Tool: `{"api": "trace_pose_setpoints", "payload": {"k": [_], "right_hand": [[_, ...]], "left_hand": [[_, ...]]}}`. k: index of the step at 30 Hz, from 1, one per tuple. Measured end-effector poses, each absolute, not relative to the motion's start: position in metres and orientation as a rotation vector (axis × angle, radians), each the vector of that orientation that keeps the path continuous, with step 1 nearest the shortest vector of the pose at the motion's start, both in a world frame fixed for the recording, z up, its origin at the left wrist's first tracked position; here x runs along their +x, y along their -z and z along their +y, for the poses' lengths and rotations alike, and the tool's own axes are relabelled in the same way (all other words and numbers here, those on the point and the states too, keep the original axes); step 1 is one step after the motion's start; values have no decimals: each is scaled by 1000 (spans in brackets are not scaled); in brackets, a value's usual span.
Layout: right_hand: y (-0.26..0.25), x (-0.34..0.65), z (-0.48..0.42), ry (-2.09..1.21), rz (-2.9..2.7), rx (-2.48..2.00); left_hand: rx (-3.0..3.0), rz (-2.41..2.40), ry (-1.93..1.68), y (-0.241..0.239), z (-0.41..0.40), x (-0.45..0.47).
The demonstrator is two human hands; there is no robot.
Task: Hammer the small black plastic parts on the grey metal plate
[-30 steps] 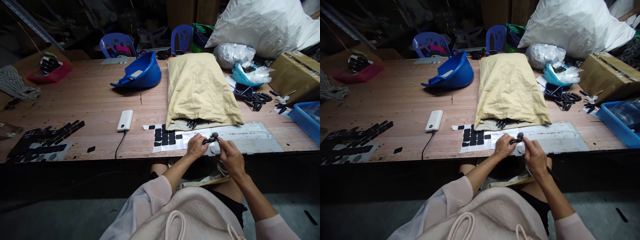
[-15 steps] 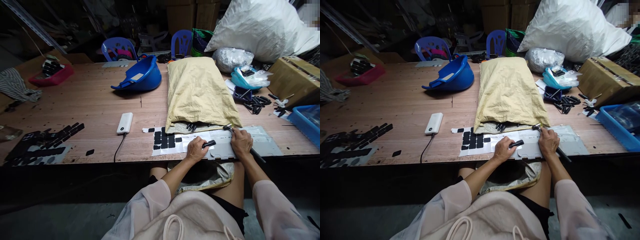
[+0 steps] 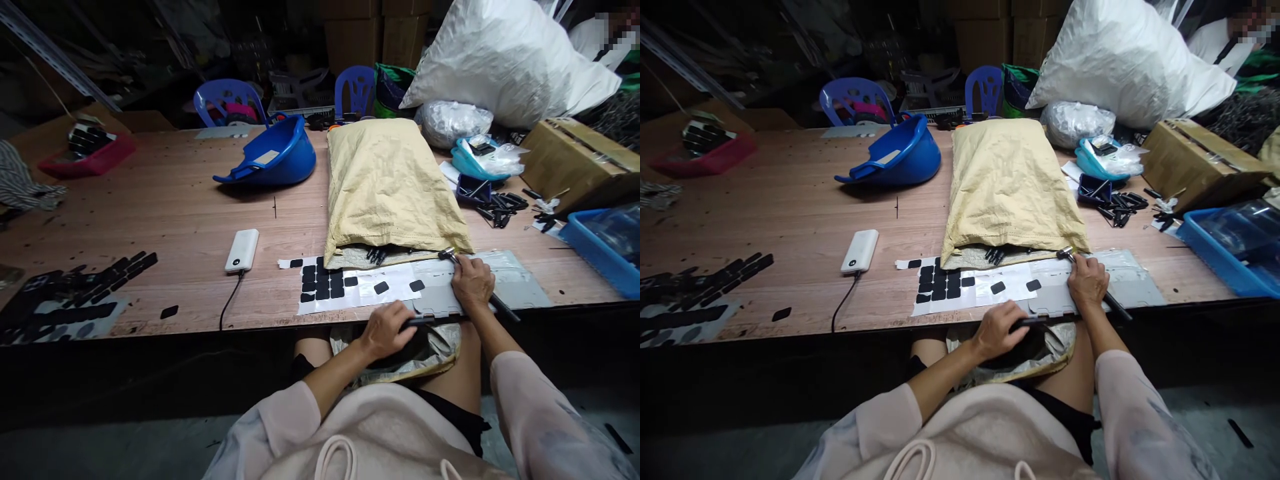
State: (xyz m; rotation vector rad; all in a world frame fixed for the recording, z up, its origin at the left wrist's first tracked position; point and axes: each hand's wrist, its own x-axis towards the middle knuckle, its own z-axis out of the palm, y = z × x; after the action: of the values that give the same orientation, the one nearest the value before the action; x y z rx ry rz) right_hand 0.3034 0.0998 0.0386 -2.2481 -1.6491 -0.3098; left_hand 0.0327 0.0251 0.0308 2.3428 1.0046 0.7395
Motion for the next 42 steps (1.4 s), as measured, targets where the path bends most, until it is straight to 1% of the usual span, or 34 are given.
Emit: {"api": "trace_pose_setpoints", "payload": {"k": [2, 3, 7, 9, 11, 14, 17, 19, 22, 27, 32, 36, 39, 42], "right_hand": [[-38, 304, 100, 307, -1651, -2241], [-37, 304, 100, 307, -1651, -2237], [-36, 304, 100, 323, -1654, -2222], [-36, 304, 100, 338, -1658, -2220], [-35, 304, 100, 350, -1664, -2222], [-35, 304, 100, 362, -1662, -2227], [-36, 304, 100, 350, -1665, -2227], [-37, 303, 100, 341, -1671, -2226], [-35, 304, 99, 346, -1673, -2220], [-32, 304, 99, 358, -1690, -2211], [-33, 303, 99, 357, -1685, -2250], [-32, 302, 99, 351, -1676, -2258], [-32, 303, 100, 347, -1668, -2244], [-32, 303, 100, 344, -1657, -2239]], "left_hand": [[2372, 906, -650, -17, 0, 19], [2353, 934, -585, -9, -11, 12], [2106, 1320, -266, 12, -32, -10], [1984, 1400, -186, 6, -31, -12], [1935, 1315, -233, -10, -23, -5], [1984, 1168, -423, -44, 8, 24], [2046, 1373, -569, -69, 61, 62], [2082, 1580, -561, -78, 100, 84], [2117, 1745, -484, -81, 145, 105], [2081, 1848, -377, -73, 173, 120], [2083, 1829, -476, -70, 156, 109], [2170, 1673, -586, -67, 111, 80], [2209, 1576, -600, -57, 78, 62], [2191, 1569, -609, -47, 62, 57]]}}
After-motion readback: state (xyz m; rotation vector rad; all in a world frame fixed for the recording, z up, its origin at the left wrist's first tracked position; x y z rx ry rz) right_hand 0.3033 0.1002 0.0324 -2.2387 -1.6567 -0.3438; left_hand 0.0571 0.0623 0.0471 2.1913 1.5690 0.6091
